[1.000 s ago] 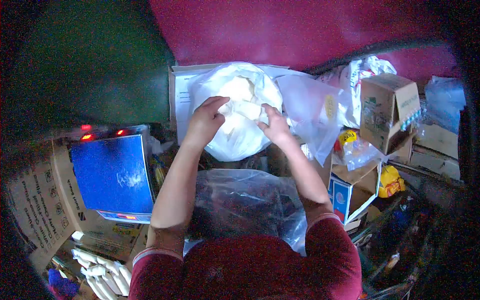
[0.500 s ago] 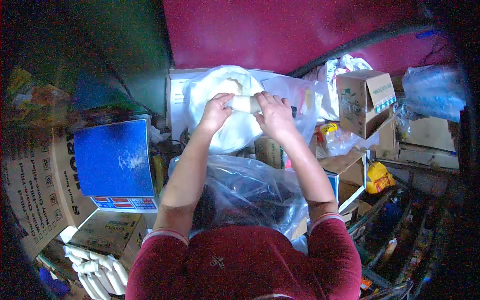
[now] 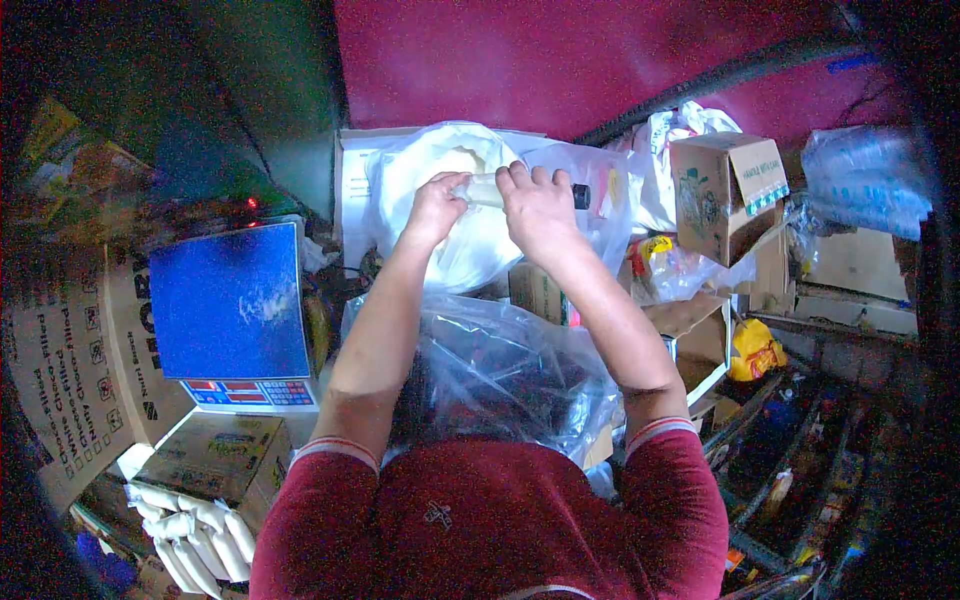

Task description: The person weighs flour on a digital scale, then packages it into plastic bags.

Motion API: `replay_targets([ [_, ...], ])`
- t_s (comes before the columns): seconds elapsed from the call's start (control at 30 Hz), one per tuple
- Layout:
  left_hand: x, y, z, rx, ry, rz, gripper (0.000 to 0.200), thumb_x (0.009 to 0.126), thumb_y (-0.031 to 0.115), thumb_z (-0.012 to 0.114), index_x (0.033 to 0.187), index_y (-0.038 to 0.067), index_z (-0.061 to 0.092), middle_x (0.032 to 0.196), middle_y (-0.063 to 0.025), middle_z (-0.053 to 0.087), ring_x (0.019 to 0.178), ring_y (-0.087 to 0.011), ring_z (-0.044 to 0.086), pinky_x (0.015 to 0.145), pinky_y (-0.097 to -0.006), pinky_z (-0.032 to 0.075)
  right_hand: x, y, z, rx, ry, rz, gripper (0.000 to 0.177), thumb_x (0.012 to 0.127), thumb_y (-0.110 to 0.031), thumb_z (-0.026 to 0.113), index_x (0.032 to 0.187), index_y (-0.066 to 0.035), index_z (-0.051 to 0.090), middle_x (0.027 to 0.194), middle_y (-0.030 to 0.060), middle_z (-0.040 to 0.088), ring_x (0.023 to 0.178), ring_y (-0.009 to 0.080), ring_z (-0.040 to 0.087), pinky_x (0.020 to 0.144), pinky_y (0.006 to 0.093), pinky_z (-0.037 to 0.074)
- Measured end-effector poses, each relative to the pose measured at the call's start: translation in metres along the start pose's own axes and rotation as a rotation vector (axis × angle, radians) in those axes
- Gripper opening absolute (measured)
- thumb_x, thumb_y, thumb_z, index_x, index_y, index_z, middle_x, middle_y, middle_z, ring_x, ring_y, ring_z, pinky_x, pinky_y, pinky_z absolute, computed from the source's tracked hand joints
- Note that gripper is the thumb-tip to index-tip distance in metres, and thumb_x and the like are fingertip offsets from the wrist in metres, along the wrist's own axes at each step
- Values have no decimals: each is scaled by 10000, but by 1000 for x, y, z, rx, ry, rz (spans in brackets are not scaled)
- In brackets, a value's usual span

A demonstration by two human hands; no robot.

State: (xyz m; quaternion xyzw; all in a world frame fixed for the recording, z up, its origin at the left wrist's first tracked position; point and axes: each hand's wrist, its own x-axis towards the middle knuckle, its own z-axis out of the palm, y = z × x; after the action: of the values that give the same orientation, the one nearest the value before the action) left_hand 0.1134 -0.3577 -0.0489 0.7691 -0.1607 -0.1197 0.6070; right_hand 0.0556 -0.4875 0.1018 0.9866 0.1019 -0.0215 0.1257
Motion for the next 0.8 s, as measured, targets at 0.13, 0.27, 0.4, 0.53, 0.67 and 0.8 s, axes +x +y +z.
replay_targets([
  [0.13, 1, 5, 0, -32, -15, -70, 487, 662, -65, 549, 1137, 31, 597, 1148, -92, 566, 784, -122, 595, 743, -241, 489, 5, -3, -5, -9, -95, 24, 441, 735, -99, 556, 1171, -55, 504, 1170, 122, 536, 1014, 264, 542, 846, 446, 387],
  [0.27, 1, 12, -3, -52, -41, -87, 471, 664, -70, 533, 1116, 37, 613, 1148, -93, 569, 823, -137, 599, 773, -251, 484, -6, 8, 0, 32, -90, 113, 486, 750, -177, 612, 1200, -52, 476, 1189, 123, 523, 1056, 275, 528, 875, 452, 383],
  [0.4, 4, 8, -6, 89, -30, 67, 440, 670, -77, 513, 1069, 55, 642, 1118, -108, 594, 920, -189, 612, 835, -272, 474, -37, 26, -1, 313, 7, 326, 557, 744, -247, 660, 1219, -47, 446, 1183, 140, 517, 1069, 304, 517, 892, 485, 371],
  [0.53, 11, 2, -8, 326, -26, 132, 393, 686, -48, 502, 1027, 68, 660, 1084, -133, 616, 1003, -251, 594, 894, -306, 455, -78, 31, 18, 532, 123, 430, 578, 751, -241, 667, 1240, -43, 428, 1161, 179, 524, 1070, 349, 512, 882, 482, 393],
  [0.67, 1, 6, -12, 336, -45, 64, 378, 681, -35, 486, 1000, 56, 668, 1064, -138, 625, 1013, -255, 589, 905, -314, 449, -110, 28, 28, 667, 137, 487, 592, 749, -247, 673, 1232, -12, 424, 1120, 205, 538, 1052, 365, 517, 867, 457, 406],
  [0.8, -5, 35, -26, 134, -51, -39, 397, 688, -26, 478, 1029, 60, 663, 1059, -117, 634, 968, -220, 605, 858, -287, 462, -137, 27, 49, 755, 192, 508, 602, 738, -254, 685, 1227, -3, 439, 1132, 218, 533, 1047, 374, 521, 872, 441, 418],
])
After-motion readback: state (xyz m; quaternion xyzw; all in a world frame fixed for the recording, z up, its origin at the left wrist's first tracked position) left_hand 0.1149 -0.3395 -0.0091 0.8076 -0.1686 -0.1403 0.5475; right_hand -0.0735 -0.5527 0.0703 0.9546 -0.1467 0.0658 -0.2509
